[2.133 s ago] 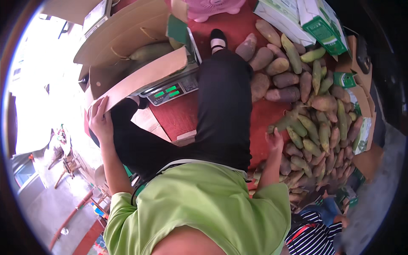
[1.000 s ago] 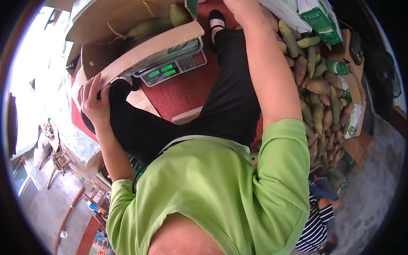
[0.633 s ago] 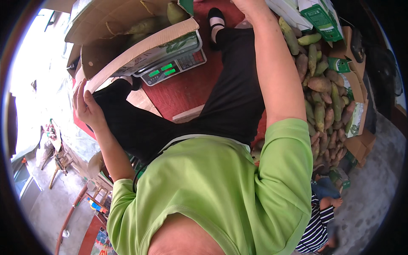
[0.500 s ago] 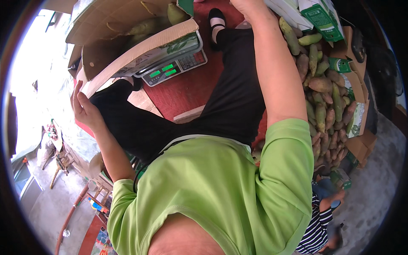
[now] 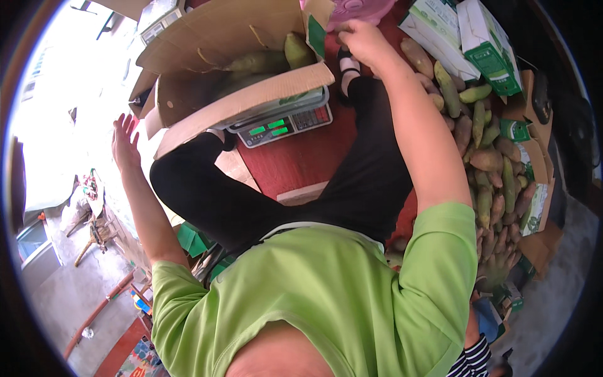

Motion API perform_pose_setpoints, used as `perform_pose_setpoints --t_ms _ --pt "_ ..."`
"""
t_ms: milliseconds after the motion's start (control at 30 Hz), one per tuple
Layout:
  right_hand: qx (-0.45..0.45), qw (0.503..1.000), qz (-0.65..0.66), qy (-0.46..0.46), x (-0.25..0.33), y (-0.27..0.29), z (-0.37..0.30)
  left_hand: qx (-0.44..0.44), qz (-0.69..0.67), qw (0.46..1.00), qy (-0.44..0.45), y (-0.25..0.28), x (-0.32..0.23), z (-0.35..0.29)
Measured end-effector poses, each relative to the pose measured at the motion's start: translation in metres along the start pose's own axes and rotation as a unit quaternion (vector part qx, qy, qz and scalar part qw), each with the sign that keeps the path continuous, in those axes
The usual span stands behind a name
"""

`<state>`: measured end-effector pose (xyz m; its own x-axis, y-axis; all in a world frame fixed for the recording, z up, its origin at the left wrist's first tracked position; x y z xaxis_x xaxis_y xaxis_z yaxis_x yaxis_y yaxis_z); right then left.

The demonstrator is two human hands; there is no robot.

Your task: Sorting vegetables from a pile on the floor and packing them into cardboard boxes while weighing them on a scale.

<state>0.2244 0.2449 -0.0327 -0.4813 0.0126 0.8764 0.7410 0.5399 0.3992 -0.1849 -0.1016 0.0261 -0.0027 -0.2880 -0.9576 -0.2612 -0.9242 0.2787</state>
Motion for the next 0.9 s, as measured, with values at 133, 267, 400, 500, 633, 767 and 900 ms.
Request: perform_pose_setpoints --t_ms 133,267,400,500,633,767,900 --pt "0.008 1.000 0.023 -0.019 0.008 -0.016 -0.002 -0.111 -0.188 0.956 0.197 0.057 0.092 0.067" --pt "0.018 0.995 0.046 -0.091 0.005 -0.026 -0.001 -0.052 -0.208 0.905 0.367 0.040 0.178 0.055" --pt "0.007 0.988 0.084 -0.131 -0.005 -0.037 0.011 0.240 -0.050 0.954 0.170 0.004 0.170 0.045" --pt "0.008 0.981 0.125 -0.147 -0.006 -0.039 0.012 0.224 -0.030 0.962 0.154 -0.028 0.110 0.013" --pt "0.020 0.977 0.142 -0.159 -0.014 -0.046 0.024 0.224 -0.004 0.966 0.127 -0.039 0.072 0.000" --pt "0.036 0.973 0.154 -0.170 -0.008 -0.058 0.024 0.218 0.004 0.964 0.152 -0.034 0.087 0.011" --pt "0.027 0.962 0.203 -0.179 -0.022 -0.049 0.028 0.160 -0.026 0.981 0.105 -0.054 0.064 -0.001"
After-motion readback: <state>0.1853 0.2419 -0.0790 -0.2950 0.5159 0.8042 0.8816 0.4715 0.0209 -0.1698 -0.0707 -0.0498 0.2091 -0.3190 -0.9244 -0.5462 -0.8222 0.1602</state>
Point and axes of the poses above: each hand's wrist, its own z-axis towards the middle knuckle, its own y-axis out of the back of the hand, x = y × z, the point moved 5 cm from there along z, towards the middle knuckle, and after that the axes turned 8 degrees about -x, right-handed, at the moved point
